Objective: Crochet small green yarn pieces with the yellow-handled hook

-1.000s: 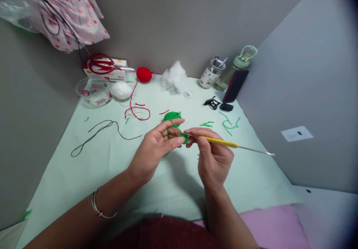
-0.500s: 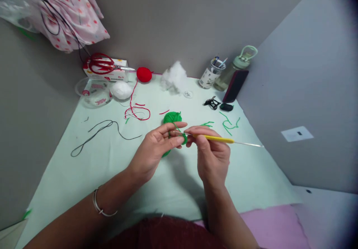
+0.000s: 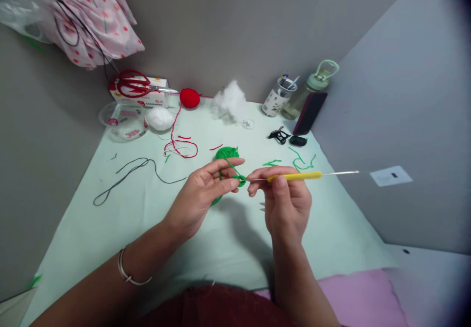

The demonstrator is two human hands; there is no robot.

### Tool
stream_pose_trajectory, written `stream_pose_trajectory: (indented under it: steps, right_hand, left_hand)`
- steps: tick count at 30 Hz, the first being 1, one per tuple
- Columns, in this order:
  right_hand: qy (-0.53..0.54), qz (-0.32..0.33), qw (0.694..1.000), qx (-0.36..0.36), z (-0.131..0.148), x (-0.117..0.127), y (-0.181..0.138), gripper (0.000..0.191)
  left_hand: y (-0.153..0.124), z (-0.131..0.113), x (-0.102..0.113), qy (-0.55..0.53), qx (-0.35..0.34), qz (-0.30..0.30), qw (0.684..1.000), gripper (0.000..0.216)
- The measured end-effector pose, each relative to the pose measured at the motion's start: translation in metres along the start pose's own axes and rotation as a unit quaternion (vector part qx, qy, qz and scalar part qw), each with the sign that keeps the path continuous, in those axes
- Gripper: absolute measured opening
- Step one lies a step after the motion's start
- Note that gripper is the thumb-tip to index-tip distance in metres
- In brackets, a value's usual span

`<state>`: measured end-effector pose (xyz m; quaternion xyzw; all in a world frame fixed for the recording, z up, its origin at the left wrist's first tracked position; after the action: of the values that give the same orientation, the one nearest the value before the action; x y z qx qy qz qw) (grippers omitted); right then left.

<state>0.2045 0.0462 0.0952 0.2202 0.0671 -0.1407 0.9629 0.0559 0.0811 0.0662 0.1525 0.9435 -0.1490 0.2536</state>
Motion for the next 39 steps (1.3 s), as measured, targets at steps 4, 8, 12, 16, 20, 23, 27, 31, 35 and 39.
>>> stream_pose_trajectory:
  steps: [4, 8, 12, 16, 20, 23, 27, 31, 35, 39]
  right_hand:
    - [-0.029, -0.005, 0.999, 0.014, 0.004, 0.001, -0.003, 0.019]
    - [-0.041, -0.005, 0.999, 0.029, 0.006, 0.000, -0.004, 0.020]
    - [-0.057, -0.005, 0.997, 0.053, 0.007, -0.001, -0.004, 0.020]
    - [-0.123, 0.009, 0.987, 0.105, 0.011, -0.003, -0.008, 0.021]
    - [-0.213, 0.046, 0.953, 0.212, 0.019, -0.009, -0.016, 0.024]
    - [-0.266, 0.063, 0.923, 0.270, 0.022, -0.013, -0.021, 0.026]
    - [-0.260, 0.082, 0.925, 0.264, 0.022, -0.015, -0.019, 0.028]
    - [-0.265, 0.081, 0.925, 0.260, 0.022, -0.015, -0.018, 0.031]
    - [-0.277, 0.057, 0.908, 0.309, 0.023, -0.019, -0.025, 0.035]
    - [-0.194, 0.020, 0.951, 0.241, 0.015, -0.014, -0.022, 0.031]
  left_hand:
    - [0.000, -0.002, 0.003, 0.024, -0.021, 0.000, 0.999, 0.032]
    - [0.000, -0.002, 0.003, 0.036, -0.027, -0.004, 0.999, 0.032]
    - [0.000, -0.001, 0.003, 0.047, -0.035, -0.001, 0.998, 0.030]
    - [0.000, -0.002, 0.005, 0.071, -0.054, -0.013, 0.996, 0.029]
    - [-0.001, -0.005, 0.005, 0.083, -0.070, -0.044, 0.993, 0.032]
    - [-0.001, -0.004, 0.004, 0.076, -0.066, -0.057, 0.993, 0.036]
    - [-0.002, -0.005, 0.005, 0.080, -0.078, -0.064, 0.992, 0.034]
    - [-0.003, -0.010, 0.006, 0.121, -0.118, -0.091, 0.981, 0.032]
    - [-0.004, -0.011, 0.006, 0.118, -0.127, -0.113, 0.978, 0.035]
    - [-0.003, -0.006, 0.005, 0.076, -0.095, -0.085, 0.989, 0.031]
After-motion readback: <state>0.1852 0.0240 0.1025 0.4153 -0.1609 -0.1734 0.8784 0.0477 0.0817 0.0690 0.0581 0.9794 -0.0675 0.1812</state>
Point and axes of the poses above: each hand's wrist, its own y-axis towards the middle knuckle, its own x-axis out of the back of the hand, z = x × y, the point moved 6 cm from there along y, towards the middle knuckle, and after that the axes turned 4 degrees about -z, right-handed, at the moved point
